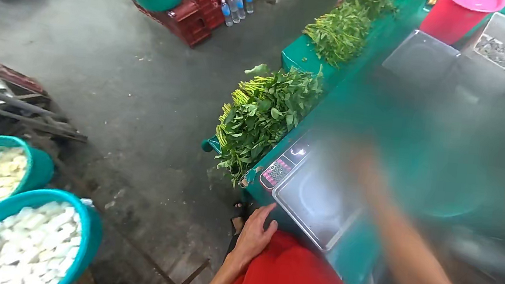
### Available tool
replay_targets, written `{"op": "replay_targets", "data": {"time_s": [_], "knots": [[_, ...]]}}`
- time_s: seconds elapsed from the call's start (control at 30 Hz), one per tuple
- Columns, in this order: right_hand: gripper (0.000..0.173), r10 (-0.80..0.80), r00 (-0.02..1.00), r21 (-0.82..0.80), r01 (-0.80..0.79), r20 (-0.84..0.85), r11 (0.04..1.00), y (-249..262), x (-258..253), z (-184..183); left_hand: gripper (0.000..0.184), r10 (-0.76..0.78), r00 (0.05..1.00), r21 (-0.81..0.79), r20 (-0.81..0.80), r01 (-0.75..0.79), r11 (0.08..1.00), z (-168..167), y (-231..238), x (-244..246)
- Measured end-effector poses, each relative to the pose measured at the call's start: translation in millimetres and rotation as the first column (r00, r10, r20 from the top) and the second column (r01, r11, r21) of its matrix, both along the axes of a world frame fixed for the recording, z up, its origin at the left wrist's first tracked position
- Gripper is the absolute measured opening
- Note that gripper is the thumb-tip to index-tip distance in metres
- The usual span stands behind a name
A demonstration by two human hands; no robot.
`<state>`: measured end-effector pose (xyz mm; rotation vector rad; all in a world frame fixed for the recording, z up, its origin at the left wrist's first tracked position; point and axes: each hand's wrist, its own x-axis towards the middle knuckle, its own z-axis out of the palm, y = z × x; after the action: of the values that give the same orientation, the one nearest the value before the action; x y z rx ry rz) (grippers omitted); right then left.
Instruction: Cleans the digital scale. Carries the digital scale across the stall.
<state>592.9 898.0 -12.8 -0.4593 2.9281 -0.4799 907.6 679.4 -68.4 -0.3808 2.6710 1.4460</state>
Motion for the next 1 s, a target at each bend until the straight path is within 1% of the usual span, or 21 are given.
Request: {"op": "replay_targets", "data": {"time_s": [0.07,0.13,0.17,0.23,0.27,0.3,0.33,0.4,0.47,0.53,0.57,0.6,0.63,0.67,0.7,0.77,0.8,0.83,0.9,0.93,1.0], "knots": [[0.052,0.076,0.996,-0.03,-0.074,0.054,0.997,-33.1,25.2,-16.1,0.044,0.063,0.997,0.04,-0.042,-0.061,0.997,-4.0,-3.3,9.2],[0.052,0.199,0.976,-0.083,-0.191,0.093,0.978,-58.3,74.1,-26.3,0.041,0.149,0.984,0.084,-0.102,-0.141,0.986,-7.5,-6.9,15.4],[0.049,0.288,0.954,-0.12,-0.278,0.081,0.953,-63.2,102.4,-28.0,0.041,0.197,0.974,0.101,-0.115,-0.185,0.977,-7.7,-9.5,18.5],[0.038,0.488,0.873,-0.185,-0.477,0.019,0.859,-59.5,153.8,-28.4,0.04,0.283,0.95,0.126,-0.135,-0.267,0.955,-10.9,-16.8,25.4],[0.034,0.555,0.832,-0.197,-0.545,-0.002,0.815,-53.5,170.1,-26.4,0.04,0.319,0.938,0.131,-0.137,-0.302,0.944,-13.1,-20.9,29.7],[0.034,0.582,0.813,-0.191,-0.571,0.002,0.799,-46.3,173.8,-23.2,0.039,0.351,0.925,0.137,-0.144,-0.333,0.933,-15.9,-25.7,32.7],[0.036,0.575,0.818,-0.161,-0.564,0.031,0.81,-38.0,165.9,-20.3,0.038,0.379,0.913,0.143,-0.15,-0.36,0.922,-19.0,-30.7,35.2],[0.039,0.469,0.882,-0.072,-0.465,0.044,0.882,-21.5,131.9,-17.8,0.037,0.412,0.901,0.151,-0.138,-0.392,0.908,-23.7,-39.5,43.1],[0.039,0.28,0.96,0.022,-0.28,-0.017,0.96,-15.4,88.4,-16.3,0.038,0.424,0.898,0.148,-0.119,-0.406,0.902,-25.5,-48.9,51.0],[0.043,0.07,0.994,0.043,-0.066,-0.079,0.997,-22.8,54.6,-19.2,0.038,0.441,0.89,0.131,-0.118,-0.427,0.895,-27.0,-59.1,61.4],[0.047,-0.015,0.996,0.036,0.018,-0.086,0.999,-31.7,48.8,-22.2,0.038,0.456,0.882,0.12,-0.117,-0.444,0.888,-28.0,-63.8,69.7],[0.051,-0.058,0.996,0.029,0.06,-0.069,0.998,-43.0,52.3,-24.7,0.038,0.475,0.872,0.112,-0.114,-0.464,0.879,-29.4,-68.6,78.8],[0.055,-0.046,0.998,0.017,0.047,-0.04,0.999,-53.5,65.1,-28.3,0.038,0.498,0.861,0.101,-0.103,-0.489,0.866,-30.5,-73.9,88.5],[0.055,0.023,1.0,-0.002,-0.023,-0.011,1.0,-61.3,85.7,-30.9,0.037,0.525,0.847,0.092,-0.086,-0.518,0.851,-31.6,-78.8,98.7],[0.054,0.134,0.991,-0.029,-0.134,0.012,0.991,-64.3,111.2,-32.7,0.037,0.555,0.829,0.08,-0.061,-0.55,0.831,-33.0,-82.5,110.8],[0.044,0.369,0.929,-0.077,-0.366,0.025,0.927,-58.4,158.3,-29.1,0.038,0.611,0.791,0.049,0.025,-0.611,0.79,-35.3,-89.0,137.5],[0.039,0.45,0.893,-0.074,-0.449,0.01,0.891,-51.4,172.2,-25.3,0.039,0.623,0.778,0.037,0.076,-0.627,0.778,-36.3,-92.3,150.8],[0.036,0.496,0.868,-0.041,-0.496,-0.006,0.867,-42.5,176.4,-21.5,0.039,0.624,0.772,0.031,0.12,-0.631,0.775,-37.5,-95.6,161.6],[0.036,0.495,0.869,0.071,-0.493,-0.015,0.867,-25.9,157.6,-14.6,0.039,0.609,0.773,0.021,0.18,-0.622,0.783,-43.0,-100.7,177.1],[0.038,0.451,0.892,0.119,-0.446,-0.014,0.887,-21.0,139.2,-12.2,0.039,0.598,0.777,0.015,0.196,-0.612,0.791,-46.7,-104.6,183.3],[0.04,0.305,0.952,0.19,-0.299,-0.003,0.935,-20.1,90.3,-6.9,0.039,0.57,0.79,0.004,0.225,-0.586,0.81,-56.3,-118.5,186.4]]}}
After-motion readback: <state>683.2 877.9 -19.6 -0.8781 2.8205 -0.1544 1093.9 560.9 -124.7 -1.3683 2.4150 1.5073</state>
